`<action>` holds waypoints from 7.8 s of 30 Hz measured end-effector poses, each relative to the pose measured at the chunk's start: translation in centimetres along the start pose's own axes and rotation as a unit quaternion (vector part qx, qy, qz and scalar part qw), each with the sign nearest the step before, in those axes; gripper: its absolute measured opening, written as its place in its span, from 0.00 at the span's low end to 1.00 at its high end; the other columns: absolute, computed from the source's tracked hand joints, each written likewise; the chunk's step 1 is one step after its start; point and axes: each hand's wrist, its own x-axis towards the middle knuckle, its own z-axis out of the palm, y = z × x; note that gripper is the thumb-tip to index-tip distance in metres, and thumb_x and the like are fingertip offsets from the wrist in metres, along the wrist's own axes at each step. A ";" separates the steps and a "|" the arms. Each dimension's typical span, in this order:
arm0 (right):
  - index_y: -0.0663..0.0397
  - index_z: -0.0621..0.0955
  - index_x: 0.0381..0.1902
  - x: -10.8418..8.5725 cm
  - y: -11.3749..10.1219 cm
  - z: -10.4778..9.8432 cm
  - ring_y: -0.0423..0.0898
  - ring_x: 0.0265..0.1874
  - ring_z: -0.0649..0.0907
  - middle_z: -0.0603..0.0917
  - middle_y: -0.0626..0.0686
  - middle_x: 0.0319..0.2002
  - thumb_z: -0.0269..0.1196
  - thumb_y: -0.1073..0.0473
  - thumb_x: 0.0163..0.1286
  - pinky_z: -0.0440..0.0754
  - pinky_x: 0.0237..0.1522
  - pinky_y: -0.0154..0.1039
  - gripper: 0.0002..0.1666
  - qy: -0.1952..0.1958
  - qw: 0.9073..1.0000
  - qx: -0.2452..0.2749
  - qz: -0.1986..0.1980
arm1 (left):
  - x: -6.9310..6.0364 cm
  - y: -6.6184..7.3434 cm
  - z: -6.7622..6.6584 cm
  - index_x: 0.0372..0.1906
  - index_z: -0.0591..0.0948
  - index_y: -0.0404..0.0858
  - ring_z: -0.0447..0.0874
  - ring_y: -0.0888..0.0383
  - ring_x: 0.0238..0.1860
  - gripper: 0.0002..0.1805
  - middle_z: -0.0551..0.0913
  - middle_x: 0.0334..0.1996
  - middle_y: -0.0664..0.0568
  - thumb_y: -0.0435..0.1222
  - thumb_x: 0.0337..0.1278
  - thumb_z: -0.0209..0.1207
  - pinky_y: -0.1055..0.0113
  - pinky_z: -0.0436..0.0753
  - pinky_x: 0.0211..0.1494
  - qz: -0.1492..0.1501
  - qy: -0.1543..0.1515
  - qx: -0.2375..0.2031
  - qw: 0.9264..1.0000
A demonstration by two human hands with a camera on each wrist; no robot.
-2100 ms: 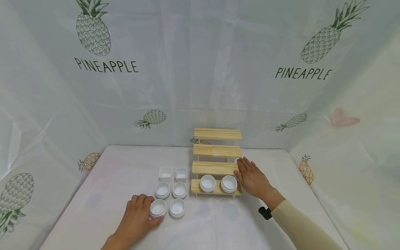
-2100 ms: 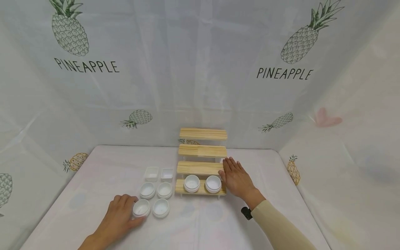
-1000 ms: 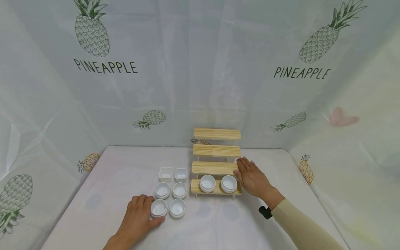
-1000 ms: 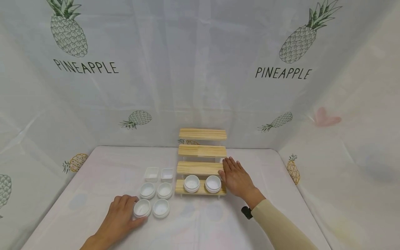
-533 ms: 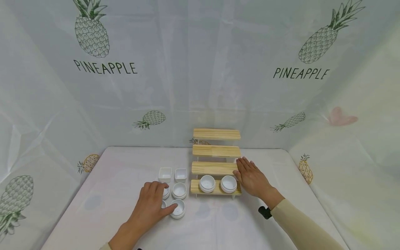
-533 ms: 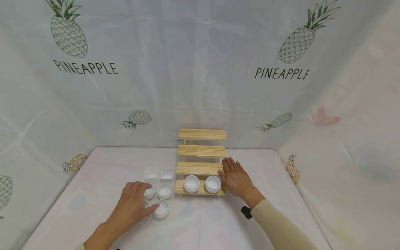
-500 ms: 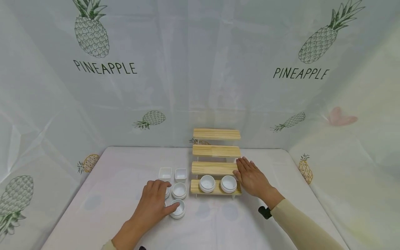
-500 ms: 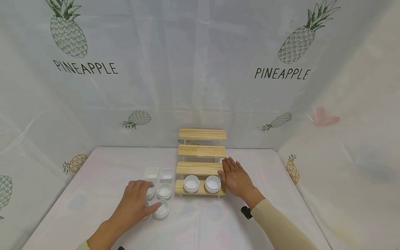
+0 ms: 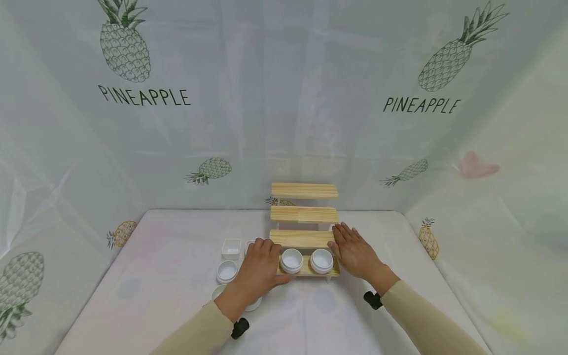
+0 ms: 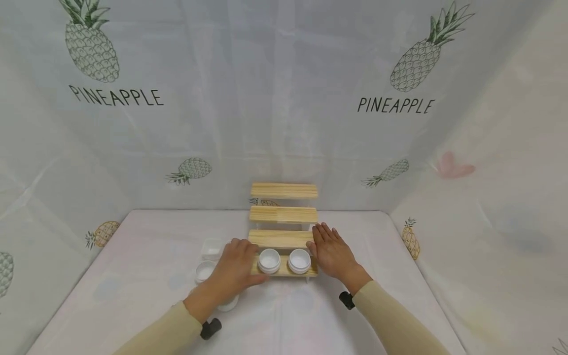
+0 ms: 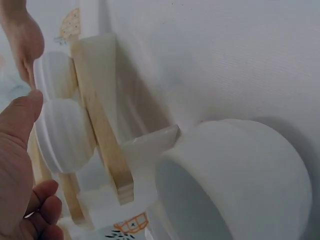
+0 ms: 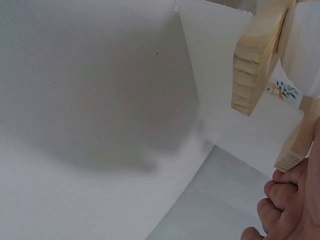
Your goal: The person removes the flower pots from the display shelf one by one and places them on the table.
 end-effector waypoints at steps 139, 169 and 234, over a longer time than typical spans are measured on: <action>0.71 0.61 0.80 -0.1 0.3 0.5 0.65 0.82 0.60 0.62 0.69 0.80 0.41 0.42 0.88 0.58 0.79 0.62 0.41 -0.005 1.000 -0.001 0.006 | 2.1 2.2 -1.4 0.53 0.82 0.40 0.72 0.53 0.48 0.34 0.79 0.45 0.52 0.63 0.55 0.72 0.58 0.73 0.50 0.099 -0.023 0.012 0.995; 0.71 0.64 0.78 0.0 0.2 0.5 0.65 0.81 0.62 0.65 0.69 0.79 0.43 0.43 0.88 0.62 0.78 0.64 0.40 0.011 1.000 0.000 0.006 | 6.0 4.9 3.0 0.60 0.81 0.46 0.72 0.56 0.51 0.37 0.80 0.50 0.55 0.67 0.55 0.69 0.60 0.73 0.57 0.088 -0.106 0.005 0.990; 0.74 0.61 0.78 0.2 0.3 -0.1 0.68 0.81 0.60 0.63 0.71 0.79 0.41 0.45 0.89 0.58 0.78 0.66 0.39 -0.003 1.000 0.011 -0.007 | -18.9 -6.5 -2.9 0.47 0.78 0.45 0.63 0.63 0.44 0.35 0.71 0.40 0.65 0.59 0.36 0.80 0.60 0.69 0.50 -0.067 -0.041 -0.034 0.996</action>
